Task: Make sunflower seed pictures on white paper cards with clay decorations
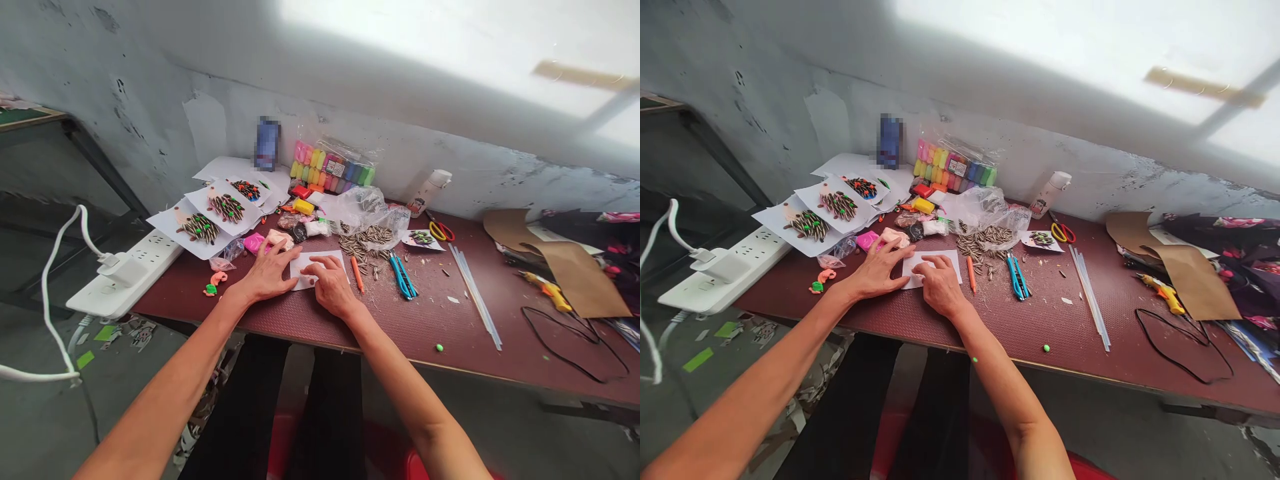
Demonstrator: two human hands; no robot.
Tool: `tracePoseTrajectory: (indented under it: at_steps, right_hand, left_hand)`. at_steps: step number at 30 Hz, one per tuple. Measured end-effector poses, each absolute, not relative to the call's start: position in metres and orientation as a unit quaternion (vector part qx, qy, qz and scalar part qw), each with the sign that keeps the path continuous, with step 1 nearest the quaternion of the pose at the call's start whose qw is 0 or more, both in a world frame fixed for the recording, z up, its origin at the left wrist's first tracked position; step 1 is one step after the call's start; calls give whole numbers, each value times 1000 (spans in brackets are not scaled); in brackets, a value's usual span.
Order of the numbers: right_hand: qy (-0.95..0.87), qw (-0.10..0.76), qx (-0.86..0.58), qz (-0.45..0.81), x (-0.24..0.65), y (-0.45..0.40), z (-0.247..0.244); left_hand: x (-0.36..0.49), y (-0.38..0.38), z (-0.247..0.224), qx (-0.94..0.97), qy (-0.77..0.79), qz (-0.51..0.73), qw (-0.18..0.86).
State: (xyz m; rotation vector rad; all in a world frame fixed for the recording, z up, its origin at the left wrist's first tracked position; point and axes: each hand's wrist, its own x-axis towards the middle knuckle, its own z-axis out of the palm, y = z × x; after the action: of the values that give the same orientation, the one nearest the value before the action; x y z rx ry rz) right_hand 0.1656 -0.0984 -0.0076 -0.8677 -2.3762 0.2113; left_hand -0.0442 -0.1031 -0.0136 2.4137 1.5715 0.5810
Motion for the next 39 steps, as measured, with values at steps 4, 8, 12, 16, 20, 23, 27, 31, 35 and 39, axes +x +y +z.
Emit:
tracePoseTrajectory:
  at_steps: [4,8,12,16,20,23,27,31,35,39]
  right_hand:
    - [-906,250,-335,70,162,-100,-7]
    - [-898,264,-343,79,163,-99,-7]
    - [-880,306,-350,100,168,-100,-6]
    - [-890,284,-346,90,169,-102,-7]
    - [-900,246,-348,90,166,-103,-9]
    - [-884,276,-365,98,168,-102,-8]
    - [-852,318,-404,94,173,-100,-6]
    - [-867,296,-393,85,173,-100,-7]
    - [-882,276,-373,86,170,-101,-9]
    - [-868,308,-379,86,171,-100,-10]
  left_hand:
    - [-44,-104,-14,816,532,202,99]
    - [-44,-104,-14,815,536,200,93]
    - [-44,-105,-16,815,536,201,93]
    - [-43,-107,-16,814,534,211,89]
    - [-42,-109,-16,816,529,216,86]
    - [-42,-109,-16,817,528,217,84]
    - [-43,-109,-16,817,527,217,87]
    - [-43,-109,-16,818,525,219,85]
    - [-43,-109,-17,816,527,223,82]
    - [-42,-109,-16,817,526,222,84]
